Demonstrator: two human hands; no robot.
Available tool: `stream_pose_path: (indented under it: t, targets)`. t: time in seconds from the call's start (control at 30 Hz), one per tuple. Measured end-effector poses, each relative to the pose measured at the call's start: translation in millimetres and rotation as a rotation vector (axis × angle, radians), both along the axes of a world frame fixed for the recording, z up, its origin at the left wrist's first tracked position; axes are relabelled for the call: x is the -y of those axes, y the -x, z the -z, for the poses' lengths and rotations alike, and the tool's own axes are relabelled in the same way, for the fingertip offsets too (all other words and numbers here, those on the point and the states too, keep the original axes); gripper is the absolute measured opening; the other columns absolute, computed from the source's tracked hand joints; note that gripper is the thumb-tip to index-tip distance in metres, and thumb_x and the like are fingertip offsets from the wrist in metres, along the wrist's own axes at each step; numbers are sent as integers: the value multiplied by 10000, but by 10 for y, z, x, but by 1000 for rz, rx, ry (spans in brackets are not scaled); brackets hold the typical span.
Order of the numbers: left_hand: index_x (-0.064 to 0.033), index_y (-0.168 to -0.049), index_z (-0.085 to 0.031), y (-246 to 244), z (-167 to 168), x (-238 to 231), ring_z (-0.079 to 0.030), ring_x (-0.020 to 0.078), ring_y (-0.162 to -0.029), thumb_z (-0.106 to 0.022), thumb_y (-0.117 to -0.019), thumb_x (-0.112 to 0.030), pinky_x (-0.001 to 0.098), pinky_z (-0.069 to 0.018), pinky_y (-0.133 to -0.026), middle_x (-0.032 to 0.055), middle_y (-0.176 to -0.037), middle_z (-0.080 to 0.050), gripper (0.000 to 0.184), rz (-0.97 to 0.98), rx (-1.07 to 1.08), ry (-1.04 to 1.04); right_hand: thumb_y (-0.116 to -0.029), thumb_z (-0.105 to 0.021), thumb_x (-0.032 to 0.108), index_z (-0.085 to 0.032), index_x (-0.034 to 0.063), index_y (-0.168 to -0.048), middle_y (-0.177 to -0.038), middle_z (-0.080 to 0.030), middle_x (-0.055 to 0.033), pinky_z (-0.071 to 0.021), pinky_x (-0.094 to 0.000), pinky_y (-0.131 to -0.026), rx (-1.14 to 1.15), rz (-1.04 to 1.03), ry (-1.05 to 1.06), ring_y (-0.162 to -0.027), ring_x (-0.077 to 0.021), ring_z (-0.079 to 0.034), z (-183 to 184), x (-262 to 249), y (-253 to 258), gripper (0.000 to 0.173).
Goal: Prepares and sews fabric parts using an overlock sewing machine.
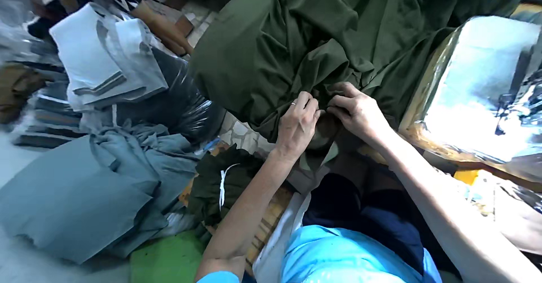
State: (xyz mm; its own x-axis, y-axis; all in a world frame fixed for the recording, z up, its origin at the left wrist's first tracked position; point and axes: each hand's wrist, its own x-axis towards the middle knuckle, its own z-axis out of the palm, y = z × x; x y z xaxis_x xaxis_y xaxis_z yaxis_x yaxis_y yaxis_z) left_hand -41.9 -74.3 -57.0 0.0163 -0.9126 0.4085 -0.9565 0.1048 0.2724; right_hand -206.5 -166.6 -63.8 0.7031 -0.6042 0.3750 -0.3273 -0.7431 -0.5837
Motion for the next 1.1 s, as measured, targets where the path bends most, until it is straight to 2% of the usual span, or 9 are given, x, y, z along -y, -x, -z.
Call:
stream_pose_path:
  t: [0.13,0.23,0.3,0.5,0.83,0.93,1.0,1.03,1.1]
  targets:
    - [11,-907,-734,4,-153,-178,-661,211,-883,-731,-937,-128,285,-570,-779,158,-1020,-643,142,107,-164,152,-966,-662,122,-747,67,-951,-1003,-650,-105,-570,-404,-703,88,-47,-13,-825,-216,-658,-117,-99,152,103]
    - [-11,-933,-770,135,-678,-525,-638,86,-933,-739,-918,-98,159,-533,-832,106,-1020,-657,94,243,-308,116,-975,-624,195,-759,111,-943,-983,-636,-39,-525,-232,-686,151,-17,15,-823,-77,-618,-490,-529,558,163]
    - [-20,-959,-780,275,-885,-671,-616,53,-931,-712,-938,-95,123,-515,-817,90,-1028,-644,103,290,-322,69,-977,-644,178,-758,92,-933,-1000,-643,-47,-488,-158,-740,232,52,-1,-874,-31,-601,-587,-789,770,149]
    - [-41,-848,-714,467,-805,-542,-630,93,-912,-788,-885,-184,174,-520,-799,75,-984,-635,165,200,-297,13,-937,-686,153,-715,24,-893,-928,-656,-95,-501,-179,-748,342,186,6,-847,-81,-621,-362,-898,865,140]
    - [-32,-775,-624,490,-825,-565,-600,101,-788,-826,-851,-199,186,-498,-689,83,-895,-606,274,120,-261,23,-903,-670,112,-637,26,-817,-861,-615,-90,-459,-190,-665,352,193,41,-782,-97,-585,-362,-921,789,125]
    - [-25,-812,-599,508,-796,-556,-572,111,-731,-824,-854,-171,197,-472,-641,77,-828,-588,271,109,-232,70,-909,-665,117,-623,30,-816,-839,-597,-86,-448,-206,-629,329,201,62,-745,-108,-569,-352,-916,778,134]
    - [-27,-936,-634,513,-771,-554,-605,114,-755,-809,-871,-167,205,-488,-656,78,-858,-631,233,99,-210,71,-919,-655,128,-605,38,-813,-792,-573,-77,-424,-236,-575,292,223,84,-684,-126,-550,-358,-926,768,148]
    - [-18,-982,-684,505,-753,-550,-636,127,-777,-801,-878,-156,215,-515,-679,90,-880,-664,208,110,-205,84,-927,-650,134,-604,38,-832,-770,-571,-73,-415,-248,-551,272,239,99,-653,-132,-544,-367,-933,761,142]
    - [-1,-948,-753,498,-721,-546,-644,138,-788,-779,-890,-129,208,-523,-705,102,-865,-664,143,148,-182,139,-945,-644,162,-636,38,-959,-780,-633,-75,-458,-286,-541,221,261,118,-642,-155,-599,-405,-952,757,125]
